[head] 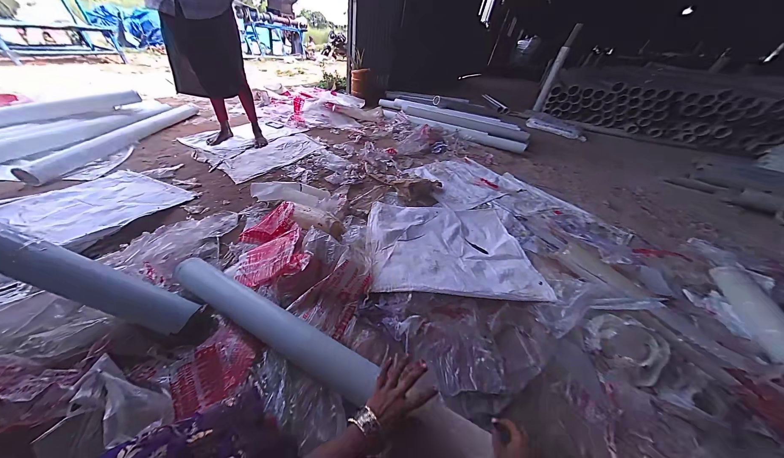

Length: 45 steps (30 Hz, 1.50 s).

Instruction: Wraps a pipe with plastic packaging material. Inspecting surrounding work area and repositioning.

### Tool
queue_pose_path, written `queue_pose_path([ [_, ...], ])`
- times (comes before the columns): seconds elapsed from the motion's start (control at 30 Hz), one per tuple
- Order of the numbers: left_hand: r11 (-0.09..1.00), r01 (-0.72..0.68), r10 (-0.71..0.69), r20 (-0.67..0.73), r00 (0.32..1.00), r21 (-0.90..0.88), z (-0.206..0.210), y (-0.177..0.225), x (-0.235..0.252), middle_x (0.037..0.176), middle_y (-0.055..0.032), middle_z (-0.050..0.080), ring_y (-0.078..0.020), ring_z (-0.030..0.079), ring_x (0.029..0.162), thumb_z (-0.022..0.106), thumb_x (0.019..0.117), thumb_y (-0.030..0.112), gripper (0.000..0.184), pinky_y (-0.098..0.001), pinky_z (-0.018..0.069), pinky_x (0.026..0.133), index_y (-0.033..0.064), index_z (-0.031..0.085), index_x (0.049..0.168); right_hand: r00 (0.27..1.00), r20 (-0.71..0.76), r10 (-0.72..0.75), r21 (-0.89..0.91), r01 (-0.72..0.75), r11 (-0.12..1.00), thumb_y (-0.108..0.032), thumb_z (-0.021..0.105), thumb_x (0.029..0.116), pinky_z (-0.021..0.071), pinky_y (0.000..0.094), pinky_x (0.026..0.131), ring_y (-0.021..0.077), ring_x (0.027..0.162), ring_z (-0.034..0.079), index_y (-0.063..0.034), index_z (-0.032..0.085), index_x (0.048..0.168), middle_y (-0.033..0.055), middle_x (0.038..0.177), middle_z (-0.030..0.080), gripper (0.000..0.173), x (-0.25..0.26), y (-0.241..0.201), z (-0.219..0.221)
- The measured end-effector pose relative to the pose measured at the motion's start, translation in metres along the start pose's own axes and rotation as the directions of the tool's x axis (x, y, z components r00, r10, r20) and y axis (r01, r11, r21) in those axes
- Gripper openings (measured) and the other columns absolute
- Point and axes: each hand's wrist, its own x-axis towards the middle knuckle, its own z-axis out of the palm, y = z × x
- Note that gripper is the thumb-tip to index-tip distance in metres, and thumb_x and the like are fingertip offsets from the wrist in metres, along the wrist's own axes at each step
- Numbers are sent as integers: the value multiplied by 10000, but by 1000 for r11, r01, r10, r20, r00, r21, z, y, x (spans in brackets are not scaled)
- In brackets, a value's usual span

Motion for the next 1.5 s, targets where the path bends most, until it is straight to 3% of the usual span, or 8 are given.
queue_pose_path([
  [0.37, 994, 113, -87, 530, 843, -16, -8, -11, 31, 1404, -119, 655, -344, 603, 1319, 539, 1063, 290, 415, -563, 454, 1094, 180, 600, 1458, 982, 142, 128, -15, -127, 992, -206, 616, 989, 497, 603, 972, 411, 1139, 673, 9, 726, 1152, 231, 1212, 703, 291, 1, -7, -6],
  [0.63, 916, 402, -265, 775, 574, 15, -30, -2, 95, 1403, -204, 627, -397, 549, 1355, 542, 1072, 361, 439, -616, 349, 1163, 103, 612, 1420, 930, 296, 219, -48, -215, 975, -307, 563, 1030, 482, 603, 988, 400, 1165, 670, -55, 695, 1246, 222, 1209, 714, 358, 10, -9, -20],
  [0.73, 931, 357, -302, 706, 640, 76, -44, 18, 87, 1610, -139, 431, -381, 349, 1514, 677, 995, 221, 631, -663, 205, 1217, 199, 431, 1575, 932, 271, 239, -23, -242, 970, -297, 566, 1025, 490, 597, 980, 387, 1163, 674, -66, 703, 1242, 209, 1207, 718, 345, 9, -10, -18],
  [0.8, 967, 243, -250, 454, 855, 75, -44, 44, 64, 1643, -150, 372, -435, 238, 1549, 728, 872, 69, 723, -706, 118, 1213, 229, 496, 1538, 921, 294, 254, -27, -258, 966, -308, 546, 1033, 485, 597, 986, 383, 1173, 666, -65, 689, 1248, 210, 1215, 711, 355, 12, -9, -19],
  [0.93, 975, -219, 217, -82, 973, -24, 8, 80, 9, 1423, -121, 636, -431, 561, 1344, 652, 826, 103, 425, -714, 400, 1051, 202, 747, 1228, 921, 288, 261, -32, -263, 964, -306, 526, 1036, 492, 592, 969, 379, 1164, 671, -67, 688, 1238, 200, 1203, 716, 353, 8, -12, -20],
  [1.17, 977, -204, 197, 92, 976, 63, 44, 81, 18, 1522, -130, 556, -440, 476, 1427, 959, 591, 335, 899, -778, 291, 1086, 240, 638, 1425, 919, 290, 266, -50, -263, 964, -301, 520, 1032, 498, 582, 969, 365, 1170, 671, -77, 695, 1232, 184, 1225, 714, 347, 2, -14, -22],
  [1.33, 992, -92, 46, 433, 900, 85, 45, 72, 54, 1561, -102, 515, -381, 355, 1518, 787, 867, 388, 623, -706, 154, 1202, 179, 621, 1430, 901, 344, 263, -48, -263, 964, -303, 515, 1036, 474, 583, 1011, 355, 1211, 653, -75, 673, 1272, 182, 1261, 702, 365, 5, -14, -26],
  [1.5, 984, -150, 76, 528, 846, 99, 46, 70, 60, 1356, -157, 673, -374, 646, 1239, 584, 1030, 282, 360, -553, 489, 1038, 76, 676, 1310, 920, 310, 239, -48, -235, 971, -323, 495, 1044, 450, 567, 1047, 343, 1216, 653, -63, 675, 1271, 176, 1264, 705, 389, 1, -12, -22],
])
